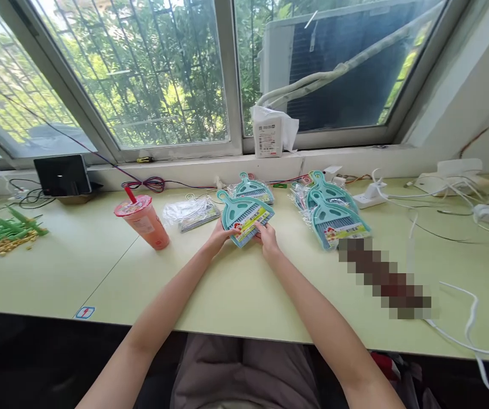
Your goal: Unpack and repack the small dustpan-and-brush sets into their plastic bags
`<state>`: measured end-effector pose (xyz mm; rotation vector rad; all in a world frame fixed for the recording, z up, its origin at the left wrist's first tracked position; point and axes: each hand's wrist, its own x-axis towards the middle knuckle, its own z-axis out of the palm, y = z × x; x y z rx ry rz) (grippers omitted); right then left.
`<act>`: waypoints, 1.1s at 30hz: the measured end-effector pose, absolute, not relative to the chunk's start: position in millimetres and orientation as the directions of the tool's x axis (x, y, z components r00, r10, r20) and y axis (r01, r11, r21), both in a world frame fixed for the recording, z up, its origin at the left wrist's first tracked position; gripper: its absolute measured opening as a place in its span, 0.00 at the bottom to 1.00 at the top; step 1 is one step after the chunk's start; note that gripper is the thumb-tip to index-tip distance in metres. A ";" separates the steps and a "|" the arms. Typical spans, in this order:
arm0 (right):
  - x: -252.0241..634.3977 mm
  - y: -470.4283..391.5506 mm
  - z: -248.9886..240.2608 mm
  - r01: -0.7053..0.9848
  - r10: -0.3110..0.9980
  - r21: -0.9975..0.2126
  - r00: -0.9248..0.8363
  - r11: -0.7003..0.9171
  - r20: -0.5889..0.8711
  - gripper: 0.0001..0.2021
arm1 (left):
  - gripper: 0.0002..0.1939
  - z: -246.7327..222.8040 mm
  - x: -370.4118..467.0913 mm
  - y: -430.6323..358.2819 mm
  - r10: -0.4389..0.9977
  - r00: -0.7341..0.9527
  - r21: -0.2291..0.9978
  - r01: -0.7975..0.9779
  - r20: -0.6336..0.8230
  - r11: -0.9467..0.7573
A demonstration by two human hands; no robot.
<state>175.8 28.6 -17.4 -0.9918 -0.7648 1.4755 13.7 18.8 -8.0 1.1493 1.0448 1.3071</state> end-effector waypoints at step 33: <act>192.5 43.1 -19.9 -0.585 0.947 -0.811 0.256 -0.010 -0.197 0.10 | 0.17 21.6 -66.5 33.5 0.711 -0.204 0.643 0.636 0.673 -0.426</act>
